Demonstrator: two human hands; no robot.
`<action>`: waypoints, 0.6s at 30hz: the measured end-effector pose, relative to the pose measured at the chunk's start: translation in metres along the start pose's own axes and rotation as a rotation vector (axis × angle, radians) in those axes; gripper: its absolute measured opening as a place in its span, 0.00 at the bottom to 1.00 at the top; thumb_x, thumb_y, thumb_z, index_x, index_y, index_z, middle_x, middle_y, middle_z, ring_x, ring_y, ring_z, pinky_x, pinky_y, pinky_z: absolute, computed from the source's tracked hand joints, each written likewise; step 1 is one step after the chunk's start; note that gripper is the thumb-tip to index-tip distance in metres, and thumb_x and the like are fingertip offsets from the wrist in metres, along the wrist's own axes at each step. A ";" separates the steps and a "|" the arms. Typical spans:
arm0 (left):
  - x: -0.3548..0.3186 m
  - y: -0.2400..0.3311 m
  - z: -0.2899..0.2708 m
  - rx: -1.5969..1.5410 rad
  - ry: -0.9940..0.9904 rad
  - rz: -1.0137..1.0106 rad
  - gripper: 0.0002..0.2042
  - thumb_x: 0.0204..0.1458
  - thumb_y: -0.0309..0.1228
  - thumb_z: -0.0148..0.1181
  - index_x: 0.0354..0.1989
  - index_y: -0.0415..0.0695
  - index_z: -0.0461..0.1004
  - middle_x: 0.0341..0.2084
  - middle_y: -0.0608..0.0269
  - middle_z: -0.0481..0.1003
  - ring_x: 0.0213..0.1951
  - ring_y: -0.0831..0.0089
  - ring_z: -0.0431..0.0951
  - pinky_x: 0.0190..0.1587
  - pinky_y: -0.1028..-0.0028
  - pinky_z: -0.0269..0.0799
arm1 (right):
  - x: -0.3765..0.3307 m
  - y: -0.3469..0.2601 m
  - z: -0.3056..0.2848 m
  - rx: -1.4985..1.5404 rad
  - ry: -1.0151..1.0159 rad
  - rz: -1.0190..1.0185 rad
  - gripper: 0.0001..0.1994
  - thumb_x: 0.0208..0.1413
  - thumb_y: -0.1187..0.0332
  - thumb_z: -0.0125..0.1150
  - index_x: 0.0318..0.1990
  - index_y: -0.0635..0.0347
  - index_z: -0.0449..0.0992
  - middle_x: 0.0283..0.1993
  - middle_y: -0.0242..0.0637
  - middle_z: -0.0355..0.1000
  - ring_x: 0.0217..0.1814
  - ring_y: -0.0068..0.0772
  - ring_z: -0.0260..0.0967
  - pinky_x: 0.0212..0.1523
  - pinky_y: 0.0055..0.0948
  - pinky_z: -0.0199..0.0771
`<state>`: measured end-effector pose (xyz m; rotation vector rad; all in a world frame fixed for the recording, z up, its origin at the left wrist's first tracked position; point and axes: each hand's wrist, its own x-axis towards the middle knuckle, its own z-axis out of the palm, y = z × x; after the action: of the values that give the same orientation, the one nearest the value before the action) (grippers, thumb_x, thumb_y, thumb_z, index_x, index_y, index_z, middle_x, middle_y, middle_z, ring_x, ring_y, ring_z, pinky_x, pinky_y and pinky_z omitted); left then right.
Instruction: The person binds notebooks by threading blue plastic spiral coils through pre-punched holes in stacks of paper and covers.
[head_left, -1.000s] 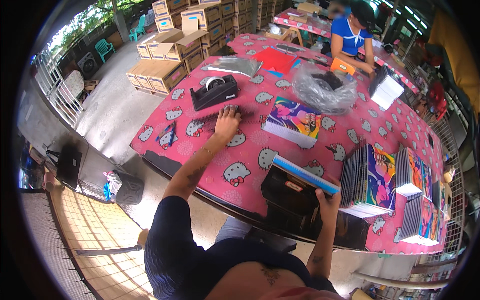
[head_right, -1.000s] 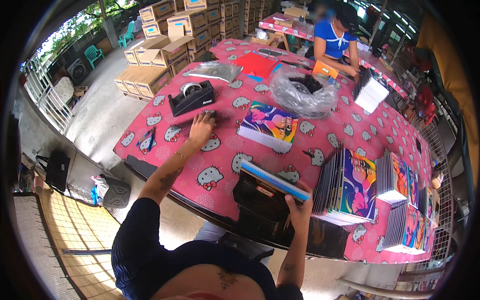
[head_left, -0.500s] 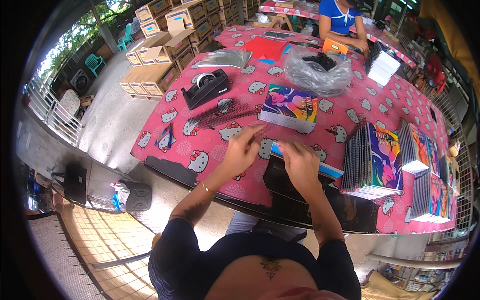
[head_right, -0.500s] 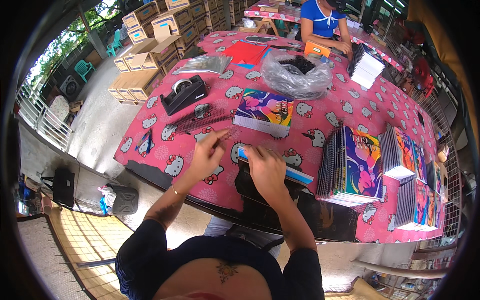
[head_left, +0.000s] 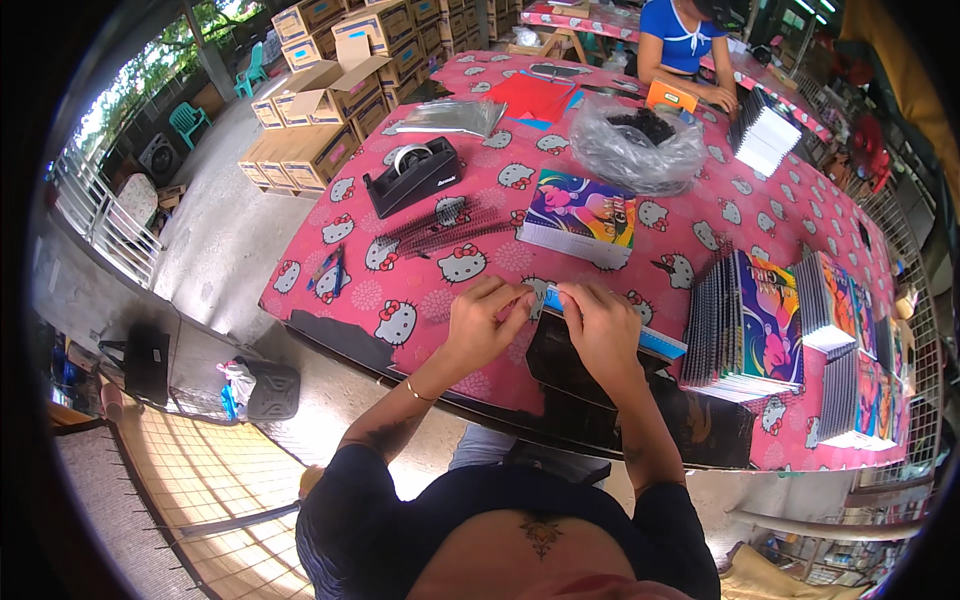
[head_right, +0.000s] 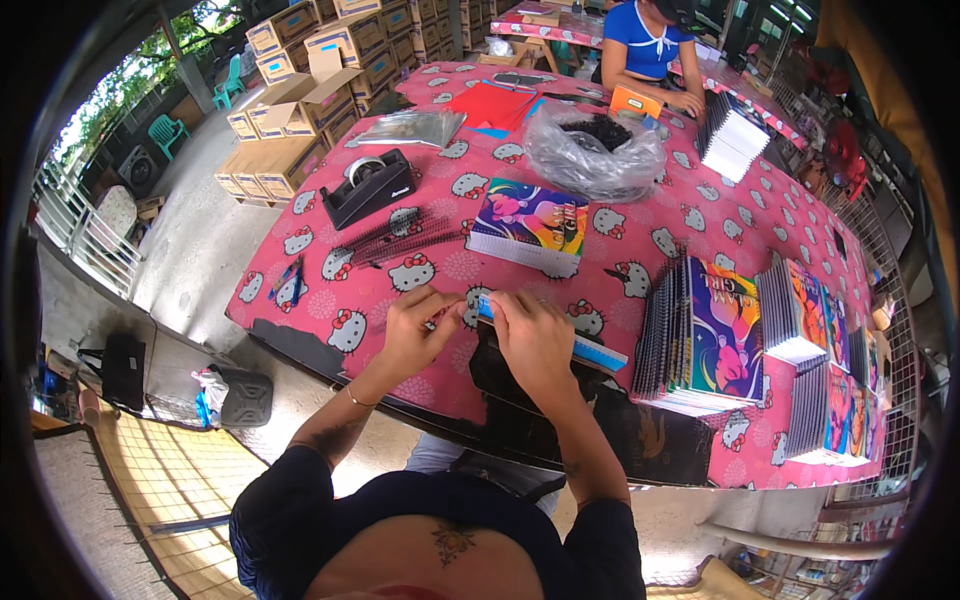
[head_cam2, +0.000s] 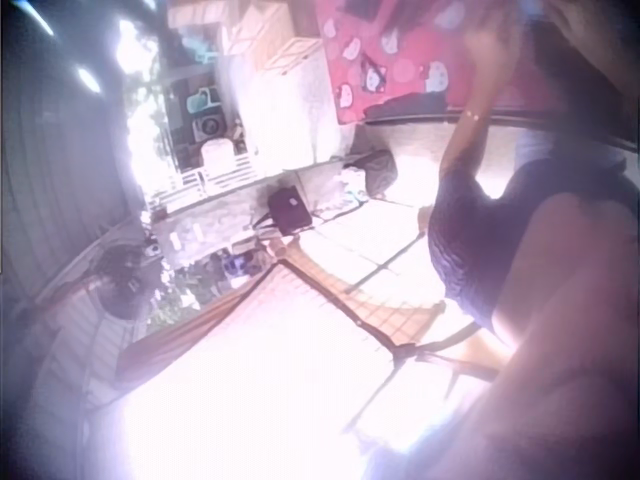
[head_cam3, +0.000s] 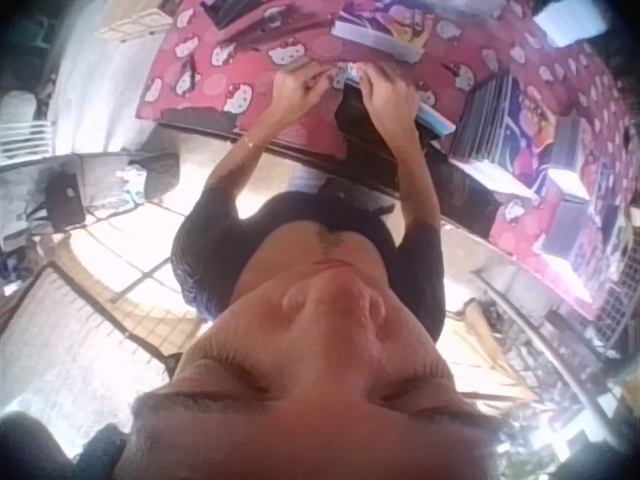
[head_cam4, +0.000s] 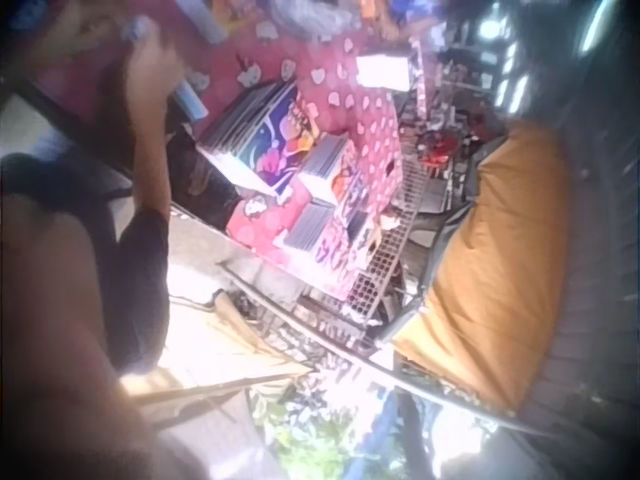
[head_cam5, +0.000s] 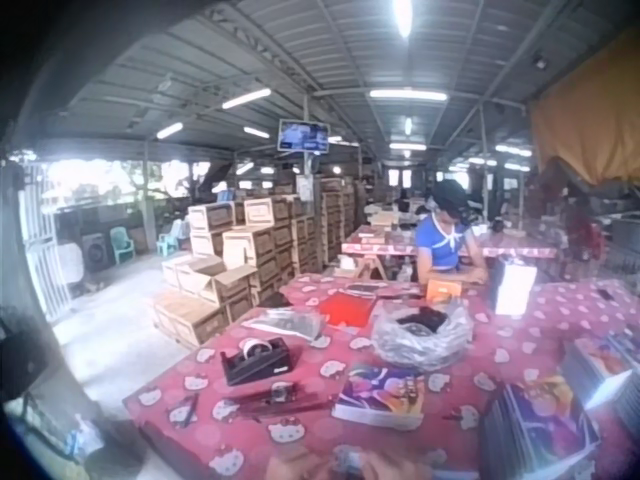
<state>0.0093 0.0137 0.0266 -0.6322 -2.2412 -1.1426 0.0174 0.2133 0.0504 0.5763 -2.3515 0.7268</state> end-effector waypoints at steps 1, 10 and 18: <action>0.000 0.000 -0.001 0.035 -0.024 -0.027 0.06 0.55 0.30 0.67 0.37 0.41 0.83 0.23 0.59 0.77 0.23 0.62 0.78 0.24 0.67 0.71 | 0.000 0.000 0.000 -0.006 -0.006 0.001 0.04 0.59 0.67 0.63 0.39 0.54 0.80 0.31 0.34 0.75 0.29 0.42 0.74 0.30 0.39 0.72; 0.027 -0.002 -0.008 -0.082 -0.073 0.202 0.11 0.58 0.38 0.65 0.38 0.42 0.80 0.25 0.54 0.76 0.29 0.54 0.79 0.29 0.61 0.73 | 0.001 -0.007 -0.024 -0.059 -0.004 -0.129 0.06 0.60 0.68 0.62 0.44 0.52 0.81 0.32 0.34 0.76 0.31 0.45 0.75 0.34 0.41 0.73; 0.040 0.013 0.003 0.417 -0.489 0.171 0.30 0.59 0.52 0.58 0.62 0.42 0.68 0.59 0.51 0.68 0.60 0.54 0.70 0.56 0.50 0.66 | -0.009 0.006 -0.032 -0.035 -0.212 0.131 0.07 0.61 0.68 0.61 0.44 0.55 0.80 0.38 0.43 0.79 0.37 0.52 0.77 0.36 0.46 0.74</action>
<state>-0.0130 0.0297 0.0580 -0.9769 -2.6534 -0.4379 0.0342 0.2397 0.0636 0.5091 -2.6134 0.7108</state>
